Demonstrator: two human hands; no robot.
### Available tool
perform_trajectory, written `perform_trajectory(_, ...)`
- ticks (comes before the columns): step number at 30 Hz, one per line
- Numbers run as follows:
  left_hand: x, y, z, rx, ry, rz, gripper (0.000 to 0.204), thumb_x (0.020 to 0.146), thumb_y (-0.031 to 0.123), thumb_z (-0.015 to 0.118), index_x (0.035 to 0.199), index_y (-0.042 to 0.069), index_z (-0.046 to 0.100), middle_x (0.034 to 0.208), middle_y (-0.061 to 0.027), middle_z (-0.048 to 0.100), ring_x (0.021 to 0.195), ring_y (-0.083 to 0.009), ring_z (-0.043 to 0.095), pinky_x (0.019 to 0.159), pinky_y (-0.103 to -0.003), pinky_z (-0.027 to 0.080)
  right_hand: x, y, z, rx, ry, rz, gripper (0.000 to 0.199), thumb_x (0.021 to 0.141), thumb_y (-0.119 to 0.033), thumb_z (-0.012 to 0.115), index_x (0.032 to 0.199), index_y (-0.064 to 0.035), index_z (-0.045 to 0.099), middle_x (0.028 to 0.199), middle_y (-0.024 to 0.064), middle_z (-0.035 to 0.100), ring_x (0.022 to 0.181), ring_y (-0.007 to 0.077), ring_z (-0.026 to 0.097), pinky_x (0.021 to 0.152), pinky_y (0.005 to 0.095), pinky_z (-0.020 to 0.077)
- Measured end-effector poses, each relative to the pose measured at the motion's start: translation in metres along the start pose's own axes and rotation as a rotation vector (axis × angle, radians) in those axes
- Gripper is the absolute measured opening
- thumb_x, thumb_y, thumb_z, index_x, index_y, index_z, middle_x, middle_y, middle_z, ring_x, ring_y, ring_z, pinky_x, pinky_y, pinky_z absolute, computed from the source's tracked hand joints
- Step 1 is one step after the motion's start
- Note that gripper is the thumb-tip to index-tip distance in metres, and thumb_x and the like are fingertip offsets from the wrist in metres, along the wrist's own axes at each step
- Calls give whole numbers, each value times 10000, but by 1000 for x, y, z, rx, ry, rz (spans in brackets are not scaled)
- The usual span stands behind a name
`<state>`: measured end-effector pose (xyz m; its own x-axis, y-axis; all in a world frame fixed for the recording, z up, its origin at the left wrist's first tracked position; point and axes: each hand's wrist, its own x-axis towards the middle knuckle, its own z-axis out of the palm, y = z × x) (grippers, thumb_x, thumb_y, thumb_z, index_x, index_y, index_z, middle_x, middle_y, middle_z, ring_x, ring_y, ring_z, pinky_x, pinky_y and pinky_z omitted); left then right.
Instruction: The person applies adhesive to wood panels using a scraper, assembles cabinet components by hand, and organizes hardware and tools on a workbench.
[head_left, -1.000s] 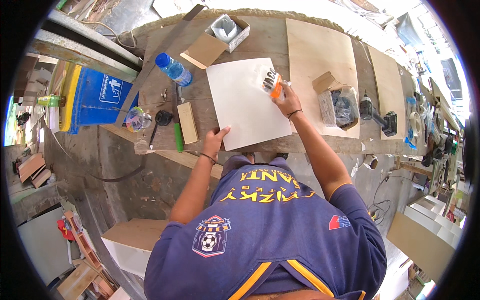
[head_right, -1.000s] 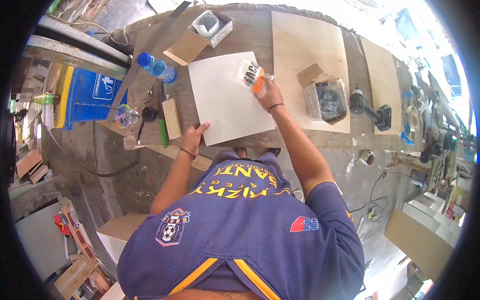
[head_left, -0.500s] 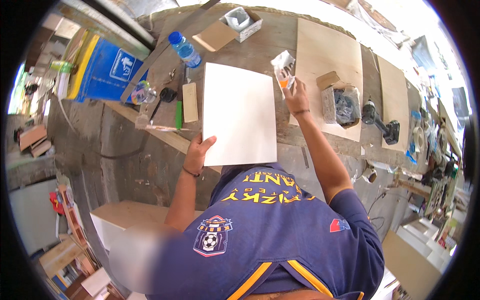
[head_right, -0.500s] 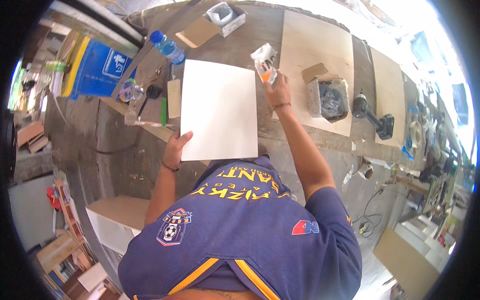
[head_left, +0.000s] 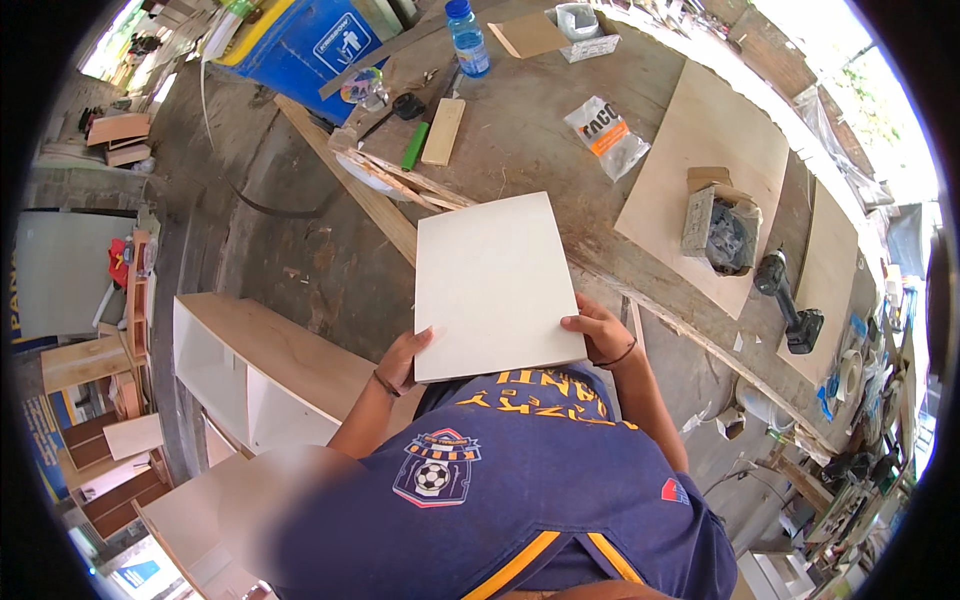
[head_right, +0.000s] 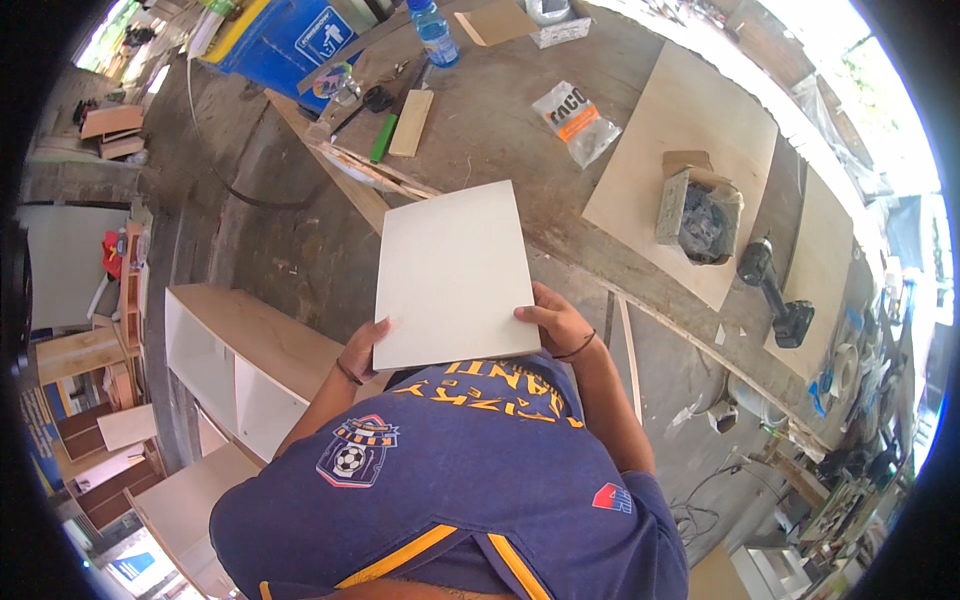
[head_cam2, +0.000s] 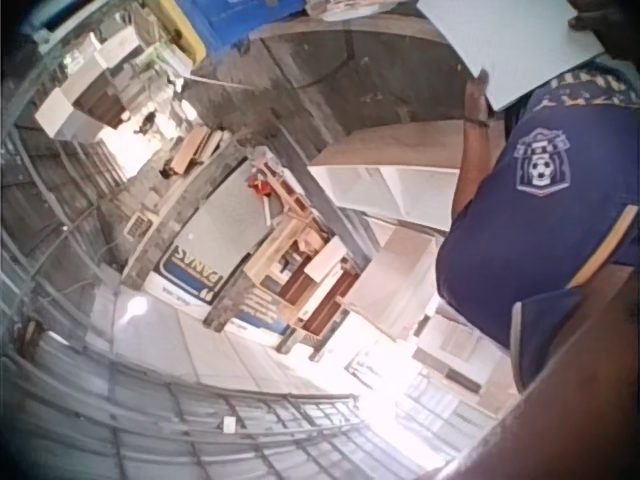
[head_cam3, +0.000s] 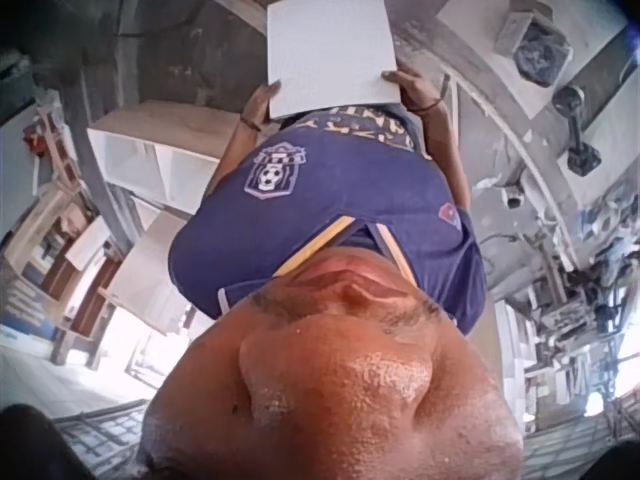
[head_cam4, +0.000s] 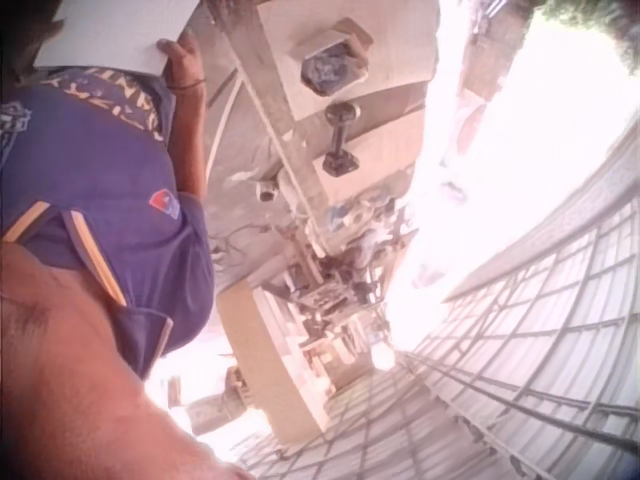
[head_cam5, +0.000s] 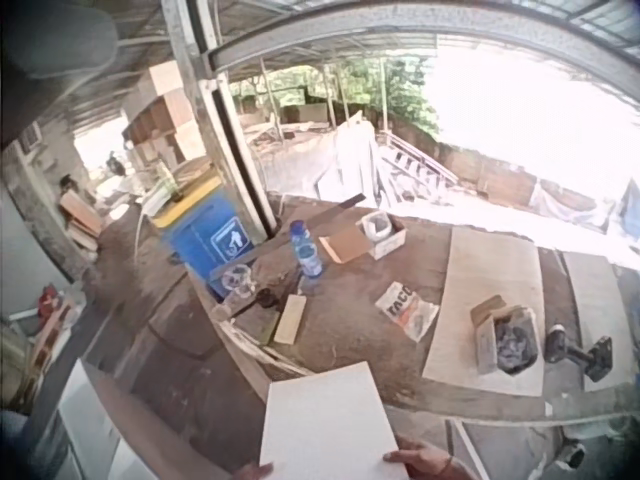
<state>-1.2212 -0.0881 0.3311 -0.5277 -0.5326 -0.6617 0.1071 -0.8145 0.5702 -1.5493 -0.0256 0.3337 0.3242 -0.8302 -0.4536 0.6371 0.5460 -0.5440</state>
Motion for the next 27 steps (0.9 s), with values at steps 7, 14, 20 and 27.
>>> perform_trajectory(7, -20, -23, -11, 76, 41, -53, 676, 866, 384, 613, 1304, -80, 390, 1224, -188, 545, 1074, -244, 593, 898, -337, 495, -21, 7, 6, 25, 6, 130, 604, 794, -72, 548, 1344, 63, 339, 1256, 193, 510, 1136, 260, 536, 977, 366, 421)
perform_trajectory(14, -35, -31, -34, -198, -63, -99, 702, 824, 381, 610, 1310, -74, 387, 1249, -216, 527, 1097, -288, 579, 938, -383, 472, -36, 10, 30, 47, -27, 155, 501, 839, -136, 523, 1278, 68, 391, 1012, 203, 598, 705, 251, 647, 500, 297, 516)
perform_trajectory(20, -12, -11, -39, -132, -50, -298, 511, 837, 443, 597, 1112, 14, 554, 862, -82, 636, 728, -164, 627, 623, -284, 516, -36, 41, 9, 305, 136, 298, 427, 889, -222, 509, 1196, 64, 436, 945, 177, 615, 680, 240, 633, 497, 277, 501)
perform_trajectory(27, 27, -30, -2, -213, 241, -226, 446, 882, 476, 540, 952, 49, 647, 746, -14, 657, 700, -167, 640, 607, -293, 506, -2, 170, -156, 620, 455, 252, 384, 928, -248, 478, 1227, -21, 402, 1120, 214, 534, 856, 346, 608, 631, 340, 555)
